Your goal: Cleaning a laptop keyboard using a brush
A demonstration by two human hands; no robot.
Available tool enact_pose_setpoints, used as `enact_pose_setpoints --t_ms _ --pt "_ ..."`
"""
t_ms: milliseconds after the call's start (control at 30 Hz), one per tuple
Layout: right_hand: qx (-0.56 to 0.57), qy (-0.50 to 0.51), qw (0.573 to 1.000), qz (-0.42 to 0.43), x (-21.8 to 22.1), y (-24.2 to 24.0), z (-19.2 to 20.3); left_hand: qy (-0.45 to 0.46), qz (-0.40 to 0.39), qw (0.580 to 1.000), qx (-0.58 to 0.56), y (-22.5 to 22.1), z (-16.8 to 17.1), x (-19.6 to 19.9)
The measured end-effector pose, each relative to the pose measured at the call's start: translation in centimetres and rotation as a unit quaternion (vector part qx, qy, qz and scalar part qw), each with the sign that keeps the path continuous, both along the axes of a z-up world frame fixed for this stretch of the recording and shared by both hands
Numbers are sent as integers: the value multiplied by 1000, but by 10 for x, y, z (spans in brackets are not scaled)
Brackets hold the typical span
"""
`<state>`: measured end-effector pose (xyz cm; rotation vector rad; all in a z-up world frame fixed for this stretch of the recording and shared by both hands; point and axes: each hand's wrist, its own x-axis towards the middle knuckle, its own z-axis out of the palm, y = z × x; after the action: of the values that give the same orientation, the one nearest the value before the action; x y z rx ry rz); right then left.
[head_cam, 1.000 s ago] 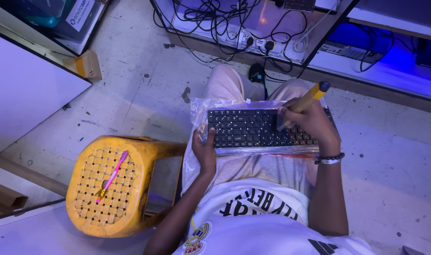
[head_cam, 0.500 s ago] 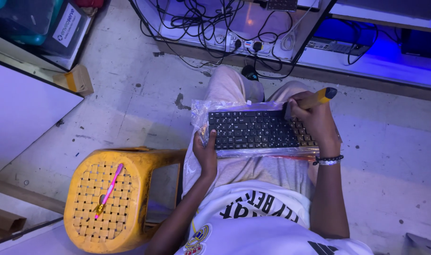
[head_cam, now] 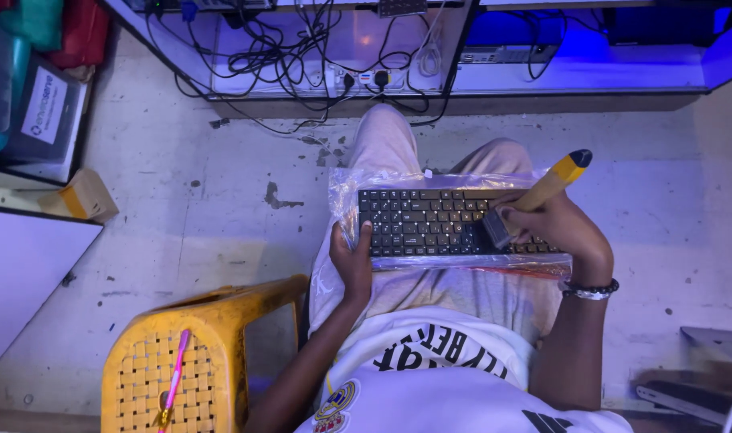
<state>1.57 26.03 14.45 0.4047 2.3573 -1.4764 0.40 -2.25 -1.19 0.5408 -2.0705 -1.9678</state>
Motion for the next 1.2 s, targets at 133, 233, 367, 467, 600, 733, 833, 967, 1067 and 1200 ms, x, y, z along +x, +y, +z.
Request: enact_pose_setpoints --t_ms 133,233,367,467,600,733,833,967,1067,1200 --pt "-9 -9 1000 -29 16 7 5 2 -30 1000 -2 11 15 -1" --pt "44 65 996 -46 19 9 -3 8 -63 998 -10 15 22 0" --pt "153 165 969 -105 18 21 -39 9 -79 997 -21 19 27 -1" --pt "198 174 958 -113 18 25 -49 11 -82 996 -22 19 28 -1" --pt "209 113 968 -84 22 21 -35 19 -74 997 -18 15 13 -1" --pt "66 45 993 -88 23 22 -13 16 -56 998 -15 11 24 1" --pt "65 -68 992 -82 19 17 -1 5 -50 999 19 3 18 1" --pt "96 53 993 -52 0 15 -20 -3 -4 1000 7 -5 -4 2" --pt "117 163 979 -35 -19 13 -45 -4 25 1000 -10 -13 -11 4" --pt "126 236 963 -36 -39 4 -65 -15 63 998 -2 -26 -7 9"
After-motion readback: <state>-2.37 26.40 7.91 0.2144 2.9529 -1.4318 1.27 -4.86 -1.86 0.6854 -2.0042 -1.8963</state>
